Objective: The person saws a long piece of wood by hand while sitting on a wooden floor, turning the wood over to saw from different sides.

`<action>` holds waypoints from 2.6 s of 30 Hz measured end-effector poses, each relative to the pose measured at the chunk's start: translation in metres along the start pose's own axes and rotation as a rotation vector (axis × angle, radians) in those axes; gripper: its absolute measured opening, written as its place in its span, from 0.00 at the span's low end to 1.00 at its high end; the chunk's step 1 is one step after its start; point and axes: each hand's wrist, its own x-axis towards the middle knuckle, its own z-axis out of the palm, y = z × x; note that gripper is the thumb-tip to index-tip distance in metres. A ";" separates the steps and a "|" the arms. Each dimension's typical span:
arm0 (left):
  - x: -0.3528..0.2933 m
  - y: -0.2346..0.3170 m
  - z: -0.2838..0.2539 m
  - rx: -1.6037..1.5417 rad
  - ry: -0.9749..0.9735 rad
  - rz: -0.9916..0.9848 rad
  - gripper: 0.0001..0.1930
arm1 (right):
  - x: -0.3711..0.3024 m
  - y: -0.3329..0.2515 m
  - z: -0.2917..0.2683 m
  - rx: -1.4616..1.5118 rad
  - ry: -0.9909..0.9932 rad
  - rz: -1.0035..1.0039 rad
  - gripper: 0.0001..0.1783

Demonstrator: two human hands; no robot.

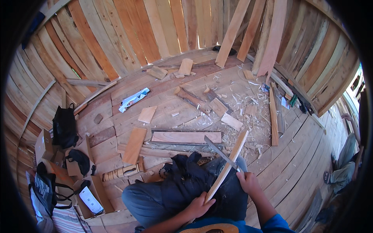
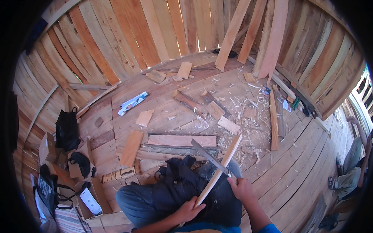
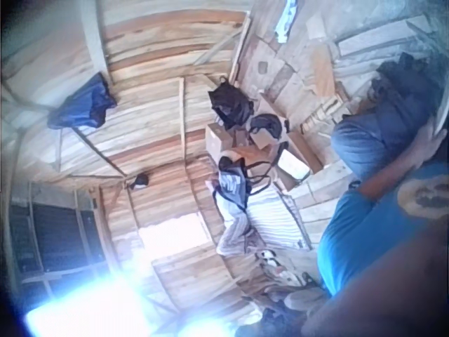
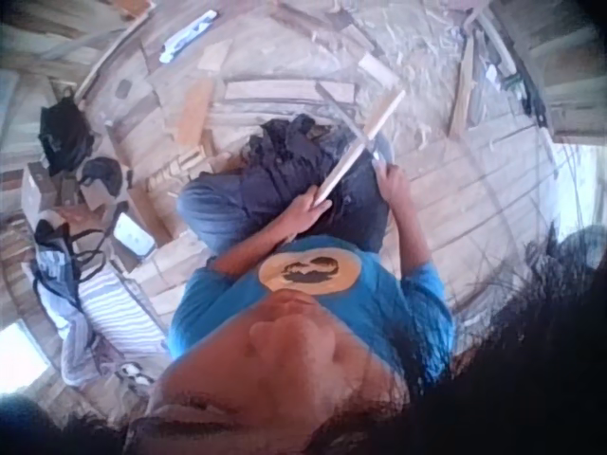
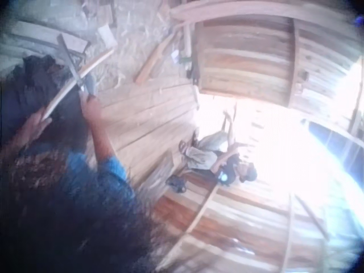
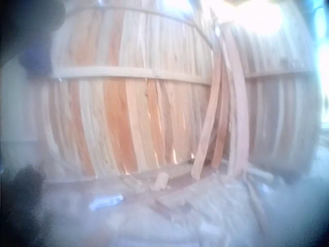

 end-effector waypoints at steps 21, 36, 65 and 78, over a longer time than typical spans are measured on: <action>0.000 0.022 0.005 0.192 -0.023 0.077 0.24 | -0.013 0.024 -0.032 -0.242 -0.190 -0.098 0.39; -0.008 0.016 0.006 0.162 0.025 0.114 0.23 | 0.017 0.064 -0.081 -0.278 0.162 0.174 0.35; -0.005 0.019 0.001 0.166 -0.020 0.065 0.26 | 0.036 0.063 -0.033 -0.084 0.117 -0.015 0.34; -0.003 0.008 0.006 0.125 0.009 0.088 0.25 | -0.006 0.016 -0.010 -0.073 -0.008 -0.078 0.32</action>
